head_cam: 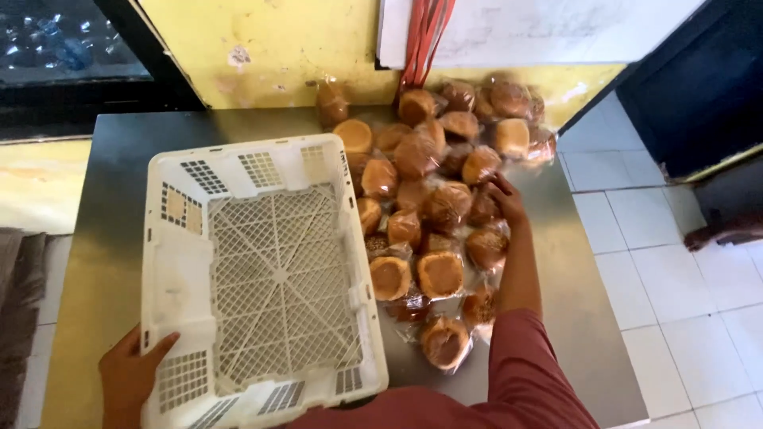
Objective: The person places individually bagged bread buns from a pile on a table into a white plastic crate.
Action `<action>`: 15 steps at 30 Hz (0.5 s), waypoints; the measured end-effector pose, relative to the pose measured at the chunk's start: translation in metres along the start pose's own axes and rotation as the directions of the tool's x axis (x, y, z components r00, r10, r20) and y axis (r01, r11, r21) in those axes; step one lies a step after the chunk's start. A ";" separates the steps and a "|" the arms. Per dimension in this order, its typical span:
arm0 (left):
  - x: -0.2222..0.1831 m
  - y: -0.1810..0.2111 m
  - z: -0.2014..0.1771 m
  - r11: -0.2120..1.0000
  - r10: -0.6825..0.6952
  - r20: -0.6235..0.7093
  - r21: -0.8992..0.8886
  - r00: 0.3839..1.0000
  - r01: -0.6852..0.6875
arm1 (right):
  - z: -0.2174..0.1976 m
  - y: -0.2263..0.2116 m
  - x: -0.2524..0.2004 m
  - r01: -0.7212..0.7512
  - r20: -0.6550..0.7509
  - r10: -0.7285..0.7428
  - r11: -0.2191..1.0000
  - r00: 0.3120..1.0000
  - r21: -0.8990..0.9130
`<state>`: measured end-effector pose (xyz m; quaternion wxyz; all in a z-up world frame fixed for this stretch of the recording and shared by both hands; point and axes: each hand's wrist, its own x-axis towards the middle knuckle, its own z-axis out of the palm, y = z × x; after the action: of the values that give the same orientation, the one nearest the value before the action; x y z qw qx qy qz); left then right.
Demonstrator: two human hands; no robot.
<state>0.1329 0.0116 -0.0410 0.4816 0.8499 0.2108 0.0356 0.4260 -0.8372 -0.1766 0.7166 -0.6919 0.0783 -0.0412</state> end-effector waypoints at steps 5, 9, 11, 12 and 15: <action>-0.001 0.022 -0.012 0.986 -0.099 -0.025 0.131 0.995 0.102 | 0.052 -0.013 -0.026 0.007 0.036 -0.003 0.994 0.999 -0.113; 0.004 0.018 -0.023 0.991 -0.121 -0.021 0.062 0.992 0.122 | 0.074 -0.012 -0.039 0.050 0.125 -0.010 0.946 0.992 -0.319; 0.005 0.015 -0.031 0.992 -0.112 -0.009 0.063 0.994 0.113 | 0.089 -0.015 -0.059 0.044 0.125 0.001 0.935 0.992 -0.352; 0.009 0.015 -0.038 0.993 -0.100 -0.003 0.064 0.995 0.100 | 0.100 -0.015 -0.066 0.043 0.128 0.006 0.924 0.992 -0.380; 0.008 0.027 -0.050 0.983 -0.122 -0.002 0.137 0.992 0.121 | 0.128 -0.019 -0.097 0.022 0.037 -0.009 0.925 0.999 -0.379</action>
<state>0.1353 0.0426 0.0067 0.4239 0.8666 0.2629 -0.0112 0.3530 -0.6953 -0.1481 0.5701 -0.8187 0.0668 -0.0190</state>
